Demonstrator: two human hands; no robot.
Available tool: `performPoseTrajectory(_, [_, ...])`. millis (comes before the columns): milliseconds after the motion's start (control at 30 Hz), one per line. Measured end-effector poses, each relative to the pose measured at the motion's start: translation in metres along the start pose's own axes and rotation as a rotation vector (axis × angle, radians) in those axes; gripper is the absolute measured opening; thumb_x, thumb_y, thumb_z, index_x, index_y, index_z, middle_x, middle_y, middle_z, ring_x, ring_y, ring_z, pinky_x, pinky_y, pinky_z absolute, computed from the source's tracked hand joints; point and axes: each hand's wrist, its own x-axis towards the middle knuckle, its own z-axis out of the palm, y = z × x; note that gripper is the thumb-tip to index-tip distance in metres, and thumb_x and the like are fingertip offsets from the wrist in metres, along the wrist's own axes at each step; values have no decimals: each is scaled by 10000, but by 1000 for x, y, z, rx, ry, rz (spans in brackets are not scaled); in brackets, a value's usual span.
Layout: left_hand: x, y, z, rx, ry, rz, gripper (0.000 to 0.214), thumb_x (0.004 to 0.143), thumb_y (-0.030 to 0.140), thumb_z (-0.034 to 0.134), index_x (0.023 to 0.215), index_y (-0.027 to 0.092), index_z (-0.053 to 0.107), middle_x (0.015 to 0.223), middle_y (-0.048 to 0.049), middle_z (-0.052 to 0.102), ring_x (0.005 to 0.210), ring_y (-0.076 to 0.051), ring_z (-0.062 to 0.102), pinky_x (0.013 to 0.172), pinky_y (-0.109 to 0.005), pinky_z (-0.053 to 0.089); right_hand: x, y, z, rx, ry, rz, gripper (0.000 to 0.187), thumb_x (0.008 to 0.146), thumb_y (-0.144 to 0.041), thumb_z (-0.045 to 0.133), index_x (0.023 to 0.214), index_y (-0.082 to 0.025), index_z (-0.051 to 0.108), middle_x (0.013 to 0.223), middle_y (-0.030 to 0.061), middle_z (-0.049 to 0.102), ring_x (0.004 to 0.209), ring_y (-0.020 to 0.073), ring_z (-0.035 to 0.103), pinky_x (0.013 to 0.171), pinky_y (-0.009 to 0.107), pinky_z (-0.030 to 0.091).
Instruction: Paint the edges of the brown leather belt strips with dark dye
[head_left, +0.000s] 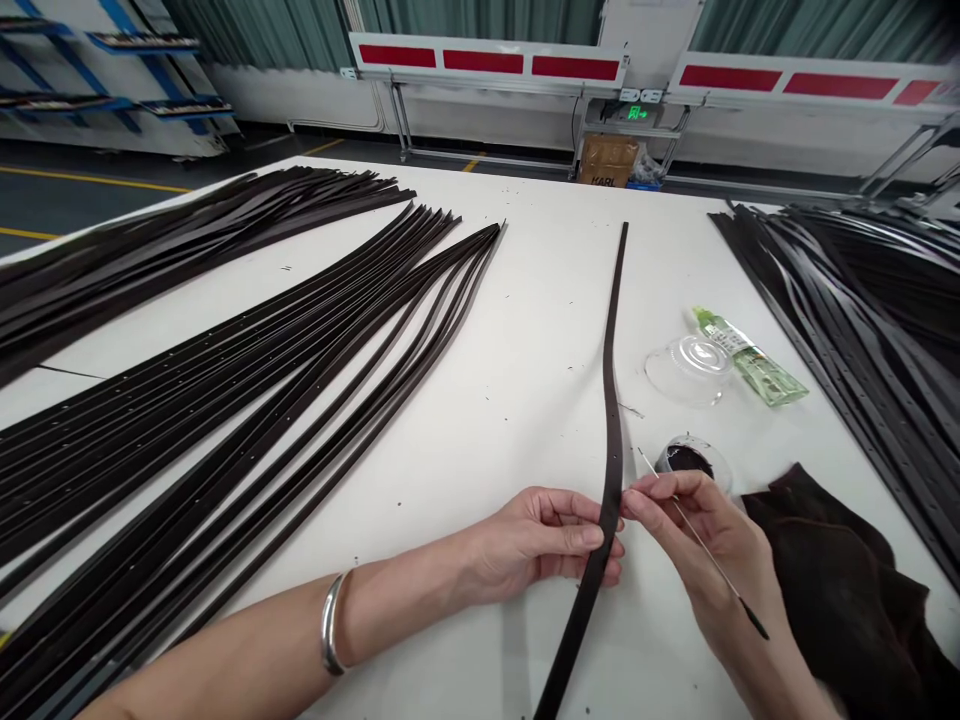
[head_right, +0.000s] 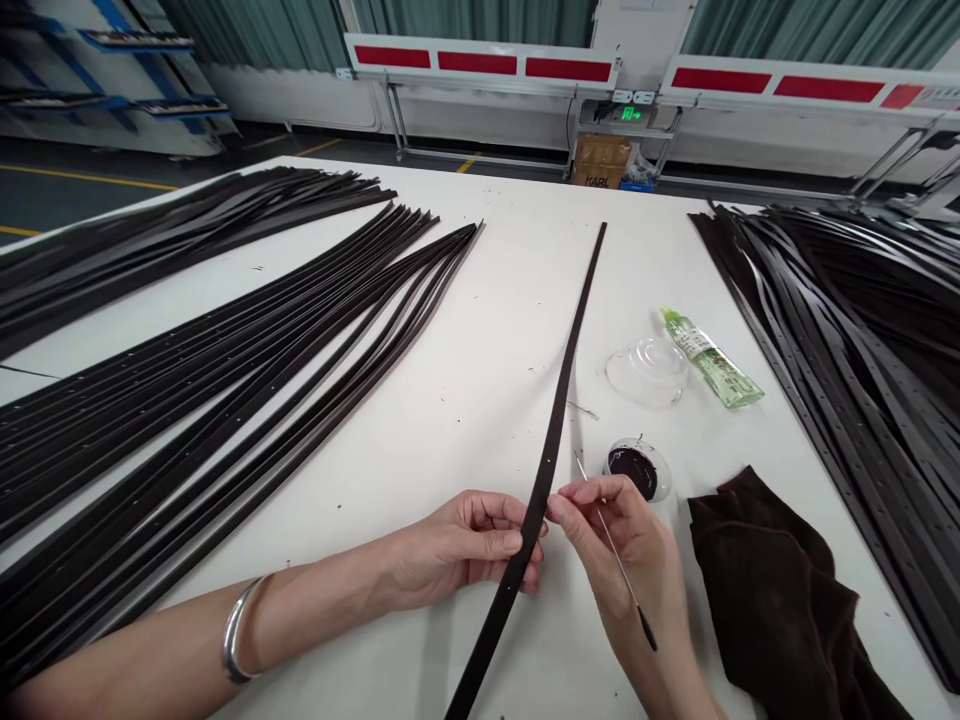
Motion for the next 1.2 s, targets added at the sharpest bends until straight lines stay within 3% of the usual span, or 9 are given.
performPoseTrajectory(200, [-2, -2, 0, 27, -76, -47, 253, 774, 263, 783, 978, 122, 733, 919, -97, 733, 812, -199, 715, 853, -359, 549, 18, 0, -7, 73, 68, 2, 318, 677, -308, 844, 848, -188, 603, 856, 15, 648, 737, 118, 625, 640, 212, 532])
performPoseTrajectory(367, [-4, 0, 1, 43, -79, -102, 291, 725, 244, 821, 978, 121, 745, 875, -87, 739, 802, -201, 715, 865, -385, 554, 32, -8, -10, 48, 111, -10, 355, 643, -350, 860, 861, -184, 635, 840, 29, 675, 766, 156, 659, 681, 261, 547])
performPoseTrajectory(567, [-3, 1, 2, 31, -32, -85, 267, 713, 232, 826, 940, 121, 738, 845, -73, 725, 763, -187, 707, 841, -378, 554, 26, -20, -26, -106, 150, -92, 403, 866, -488, 626, 1164, -219, 653, 1110, 78, 695, 942, 219, 692, 846, 370, 563])
performPoseTrajectory(633, [-3, 1, 3, 36, -3, -81, 256, 718, 222, 820, 936, 119, 733, 845, -70, 722, 758, -182, 705, 839, -376, 552, 27, -23, -40, -241, 169, -107, 404, 907, -508, 558, 1197, -243, 651, 1086, 55, 699, 865, 186, 683, 792, 335, 551])
performPoseTrajectory(733, [-4, 1, 2, 46, 20, -77, 232, 734, 215, 809, 928, 121, 724, 850, -72, 720, 763, -184, 704, 842, -384, 547, 35, -20, -58, -542, 181, -225, 338, 945, -494, 501, 1029, -239, 707, 893, 22, 692, 770, 152, 621, 709, 289, 480])
performPoseTrajectory(867, [-4, 2, 0, 42, 31, -82, 209, 742, 223, 807, 901, 123, 716, 851, -81, 720, 761, -183, 697, 853, -399, 537, 51, -6, -67, -791, 133, -446, 389, 1003, -410, 402, 759, -212, 631, 744, 9, 621, 798, 152, 561, 783, 300, 423])
performPoseTrajectory(1200, [-3, 8, 6, 49, 69, -110, 228, 683, 245, 848, 816, 134, 700, 792, -63, 700, 716, -172, 682, 790, -325, 525, 59, 11, -61, -897, 64, -561, 329, 1011, -332, 414, 743, -207, 558, 732, -9, 620, 773, 153, 517, 763, 296, 389])
